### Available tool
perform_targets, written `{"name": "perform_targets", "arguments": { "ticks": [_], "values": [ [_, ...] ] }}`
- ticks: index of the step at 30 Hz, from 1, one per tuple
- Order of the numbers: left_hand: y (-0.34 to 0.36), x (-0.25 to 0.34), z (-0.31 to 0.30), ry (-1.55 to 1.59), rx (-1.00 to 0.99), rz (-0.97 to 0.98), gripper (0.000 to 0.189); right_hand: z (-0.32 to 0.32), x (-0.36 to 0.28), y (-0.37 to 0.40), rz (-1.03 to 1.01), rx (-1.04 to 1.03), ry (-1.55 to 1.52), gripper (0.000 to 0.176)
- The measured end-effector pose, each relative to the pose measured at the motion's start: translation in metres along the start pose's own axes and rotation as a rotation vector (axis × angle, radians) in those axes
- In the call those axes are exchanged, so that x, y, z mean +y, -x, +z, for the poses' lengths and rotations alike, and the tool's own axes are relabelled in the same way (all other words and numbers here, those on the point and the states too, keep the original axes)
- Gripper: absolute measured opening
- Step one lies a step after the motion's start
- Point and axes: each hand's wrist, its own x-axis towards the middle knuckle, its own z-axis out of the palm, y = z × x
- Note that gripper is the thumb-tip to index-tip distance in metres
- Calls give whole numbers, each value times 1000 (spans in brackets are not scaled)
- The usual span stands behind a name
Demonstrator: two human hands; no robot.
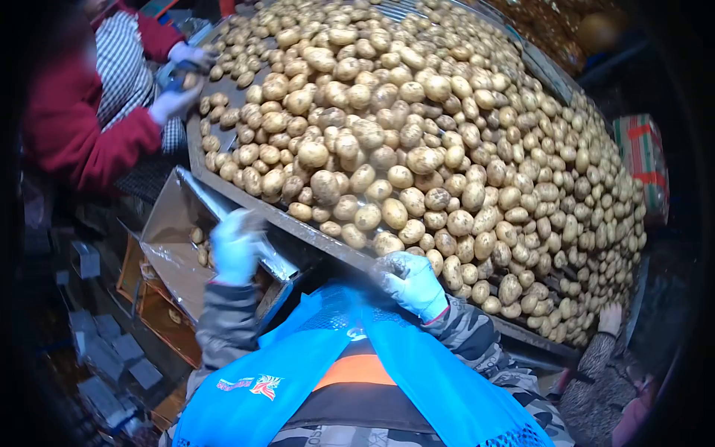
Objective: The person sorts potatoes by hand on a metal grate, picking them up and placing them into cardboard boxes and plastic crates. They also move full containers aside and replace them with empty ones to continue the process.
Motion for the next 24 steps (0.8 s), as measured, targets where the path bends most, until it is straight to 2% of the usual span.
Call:
{"name": "perform_targets", "arguments": {
  "ticks": [1, 2, 3, 4, 6, 7, 9, 10, 11, 12, 13, 14, 15, 16, 17, 18, 20, 21, 22, 24],
  "values": [
    [-10, 40, 32, -348, -49, 202, 41, -2, 1, 5, -8, 35, -115, 24],
    [-19, 48, 61, -492, -129, 259, 64, -5, 3, 10, -16, 71, -226, 24],
    [-29, 55, 88, -690, -192, 150, 77, -10, 5, 14, 48, 63, -278, 29],
    [-37, 42, 110, -867, -88, 277, 76, -11, 2, 16, 47, 85, -297, 29],
    [-59, 35, 124, -815, -142, 208, 71, -12, -4, 20, 10, 205, -378, 36],
    [-60, 14, 121, -630, 1, 367, 62, -15, 5, 22, 41, 185, -439, 43],
    [-56, 18, 84, 636, -274, -160, 62, -21, 3, 22, 73, 190, -511, 42],
    [-45, 17, 67, 1096, -261, -232, 63, -21, 3, 24, 115, 175, -583, 42],
    [-33, 10, 45, 1000, -223, -137, 61, -25, 6, 21, 61, 149, -385, 30],
    [-18, -2, 24, 973, -168, -115, 52, -29, 8, 19, 66, 146, -387, 30],
    [-1, -8, -1, 789, -29, -228, 44, -31, 9, 17, 56, 123, -295, 28],
    [11, -29, -29, 810, 62, -291, 41, -34, 10, 15, 46, 99, -201, 26],
    [19, -54, -56, 638, 149, -287, 41, -37, 17, 8, -112, 204, -19, 23],
    [20, -118, -85, 407, 336, -291, 40, -49, 0, 1, -194, 251, 170, 24],
    [23, -161, -117, -410, 262, -228, 40, -59, 4, -10, -241, 393, 277, 27],
    [27, -157, -117, -409, 263, -233, 40, -74, -4, -23, -286, 444, 295, 32],
    [30, -115, -100, -706, 346, 126, 41, -102, -7, -53, -415, 591, 675, 48],
    [26, -72, -74, -345, 309, 35, 43, -107, -19, -66, -499, 597, 773, 50],
    [23, -48, -51, -205, 236, 104, 43, -106, -18, -84, -505, 591, 780, 50],
    [21, -6, -6, 42, 72, 200, 39, -98, -6, -115, -460, 489, 1079, 47]
  ]
}}
